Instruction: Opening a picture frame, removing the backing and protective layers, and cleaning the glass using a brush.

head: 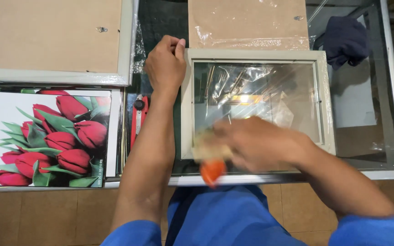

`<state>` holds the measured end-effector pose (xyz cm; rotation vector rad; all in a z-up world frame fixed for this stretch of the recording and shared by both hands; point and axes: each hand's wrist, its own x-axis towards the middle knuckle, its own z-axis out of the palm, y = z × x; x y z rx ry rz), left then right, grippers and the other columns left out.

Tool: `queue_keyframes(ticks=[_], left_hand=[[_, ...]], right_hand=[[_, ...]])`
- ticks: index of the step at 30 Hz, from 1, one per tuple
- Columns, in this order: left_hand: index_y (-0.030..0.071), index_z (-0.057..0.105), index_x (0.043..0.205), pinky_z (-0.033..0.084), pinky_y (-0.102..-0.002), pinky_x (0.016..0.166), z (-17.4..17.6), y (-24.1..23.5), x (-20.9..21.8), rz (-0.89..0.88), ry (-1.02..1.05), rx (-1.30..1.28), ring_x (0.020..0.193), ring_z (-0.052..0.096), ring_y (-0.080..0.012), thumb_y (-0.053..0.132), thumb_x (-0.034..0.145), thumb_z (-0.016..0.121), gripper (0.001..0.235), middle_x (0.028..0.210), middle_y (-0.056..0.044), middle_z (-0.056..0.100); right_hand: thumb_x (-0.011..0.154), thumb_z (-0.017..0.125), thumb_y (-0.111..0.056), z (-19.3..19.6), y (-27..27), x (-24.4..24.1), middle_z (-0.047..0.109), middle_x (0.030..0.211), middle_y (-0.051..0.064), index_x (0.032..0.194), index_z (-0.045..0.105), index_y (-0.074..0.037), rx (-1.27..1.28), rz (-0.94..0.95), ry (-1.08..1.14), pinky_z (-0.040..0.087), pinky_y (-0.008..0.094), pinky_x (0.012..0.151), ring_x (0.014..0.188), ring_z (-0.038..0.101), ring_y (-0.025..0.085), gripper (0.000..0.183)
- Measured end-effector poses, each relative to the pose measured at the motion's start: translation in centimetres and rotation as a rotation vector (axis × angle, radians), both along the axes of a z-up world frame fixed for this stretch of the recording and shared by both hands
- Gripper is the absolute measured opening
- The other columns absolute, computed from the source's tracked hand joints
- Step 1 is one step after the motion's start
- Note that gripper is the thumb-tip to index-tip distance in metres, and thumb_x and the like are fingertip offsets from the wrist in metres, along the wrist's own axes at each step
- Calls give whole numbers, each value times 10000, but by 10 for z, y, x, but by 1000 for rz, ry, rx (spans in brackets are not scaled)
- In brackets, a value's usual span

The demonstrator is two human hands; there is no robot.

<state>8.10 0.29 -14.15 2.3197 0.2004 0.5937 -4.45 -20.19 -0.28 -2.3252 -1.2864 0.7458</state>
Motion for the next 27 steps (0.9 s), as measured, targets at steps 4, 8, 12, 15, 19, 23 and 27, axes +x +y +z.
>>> queue_keyframes(ticks=[4, 8, 12, 15, 19, 23, 27], left_hand=[[116, 698, 769, 466, -418, 544, -2, 0, 1, -3, 5, 84, 548, 581, -238, 373, 958, 706, 319, 682, -31, 631], [133, 716, 736, 474, -399, 542, 0, 0, -2, -9, -23, 52, 538, 574, -223, 372, 920, 745, 303, 667, -11, 620], [140, 724, 732, 488, -402, 543, -3, 1, 0, -10, -40, 66, 550, 594, -235, 372, 897, 771, 288, 667, -18, 631], [124, 728, 743, 482, -389, 547, 0, 1, -3, -34, -47, 67, 550, 585, -213, 340, 901, 791, 275, 661, -12, 624], [130, 723, 724, 466, -388, 549, -3, 0, 0, -16, -23, 57, 546, 571, -204, 352, 903, 790, 293, 648, 1, 615], [134, 717, 732, 473, -390, 565, -2, 0, 1, -7, 14, 66, 557, 576, -201, 354, 911, 785, 291, 665, 1, 615], [139, 710, 731, 478, -397, 567, -5, -1, 3, -7, 8, 76, 568, 592, -210, 362, 919, 771, 297, 677, -4, 618]], right_hand=[[764, 744, -124, 22, -38, -19, 674, 783, -12, 1141, 742, -154, 225, 45, 251, 508, 327, 498, 563, 660, 176, 378], [800, 712, -100, 0, -54, -6, 659, 1163, 97, 1333, 619, -30, 739, -559, 440, 491, 224, 575, 704, 593, 120, 546], [859, 603, 36, -31, -10, 36, 671, 1077, 110, 1352, 620, -24, 958, -973, 297, 530, 200, 680, 784, 599, 114, 497], [904, 596, 27, -54, 10, 52, 686, 1096, 92, 1268, 651, -3, 865, -968, 76, 533, 247, 833, 920, 620, 145, 369], [866, 618, 4, -83, -58, 64, 675, 894, 67, 1277, 713, -57, 745, -1073, -78, 450, 225, 519, 617, 535, 111, 426], [898, 575, 117, -81, -164, 52, 667, 1077, 169, 1288, 657, 49, 639, -1096, -293, 527, 252, 661, 771, 614, 193, 404], [971, 801, 9, -37, -189, 11, 760, 914, 98, 1426, 840, -21, -165, -1020, -1064, 509, 344, 670, 599, 626, 219, 458]])
